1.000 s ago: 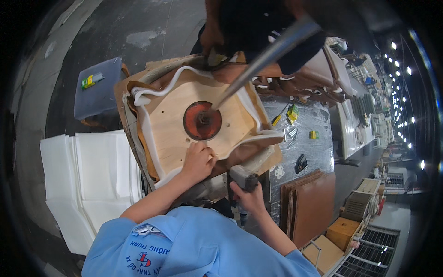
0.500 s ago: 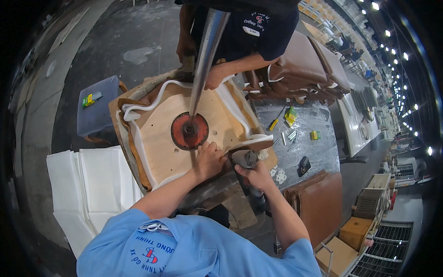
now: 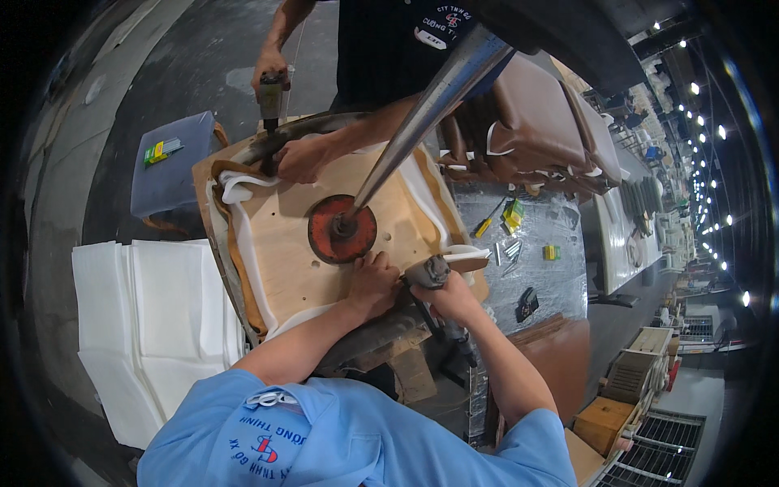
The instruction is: The person places a brown leather cover over a chair seat, then lays a white fabric layer on top. They use a staple gun to secure the fabric to the underside of the seat while a coworker assists. The person then flips the seat and uses a handheld tool on the leather surface.
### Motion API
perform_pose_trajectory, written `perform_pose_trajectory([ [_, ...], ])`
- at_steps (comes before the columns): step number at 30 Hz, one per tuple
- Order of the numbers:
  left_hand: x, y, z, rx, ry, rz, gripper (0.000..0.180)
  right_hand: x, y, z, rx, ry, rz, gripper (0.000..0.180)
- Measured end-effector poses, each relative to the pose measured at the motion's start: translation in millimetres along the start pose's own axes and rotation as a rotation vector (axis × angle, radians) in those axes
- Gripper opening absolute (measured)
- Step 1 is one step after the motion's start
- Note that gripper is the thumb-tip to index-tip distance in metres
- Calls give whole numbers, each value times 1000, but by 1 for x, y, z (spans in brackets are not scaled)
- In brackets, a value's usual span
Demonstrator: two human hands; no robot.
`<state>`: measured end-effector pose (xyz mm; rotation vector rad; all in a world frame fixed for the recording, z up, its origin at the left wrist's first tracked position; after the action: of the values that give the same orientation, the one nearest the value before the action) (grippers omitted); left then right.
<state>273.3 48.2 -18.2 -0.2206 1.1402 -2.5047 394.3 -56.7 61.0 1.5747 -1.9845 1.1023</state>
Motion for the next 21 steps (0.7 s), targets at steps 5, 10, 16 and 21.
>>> perform_pose_trajectory([
  [5,6,-9,4,-22,-7,-97,22,2,-2,1,48,43,20,27],
  [10,15,-7,0,4,-45,-72,23,7,2,3,-19,-41,10,26],
  [16,16,-8,0,81,-67,-79,20,9,12,-3,16,-32,-48,26],
  [21,17,-12,-1,37,-59,-2,16,6,14,-18,92,-37,12,28],
])
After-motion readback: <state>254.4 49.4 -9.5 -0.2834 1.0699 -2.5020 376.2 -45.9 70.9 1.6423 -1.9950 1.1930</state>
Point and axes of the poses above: each hand's wrist, its own x-axis away from the middle knuckle, its own y-axis out of the palm, z = x × y, the point moved 7 cm from there along -x, towards the middle knuckle, and after that the axes turned 10 degrees about -z, right-handed, at the moved point
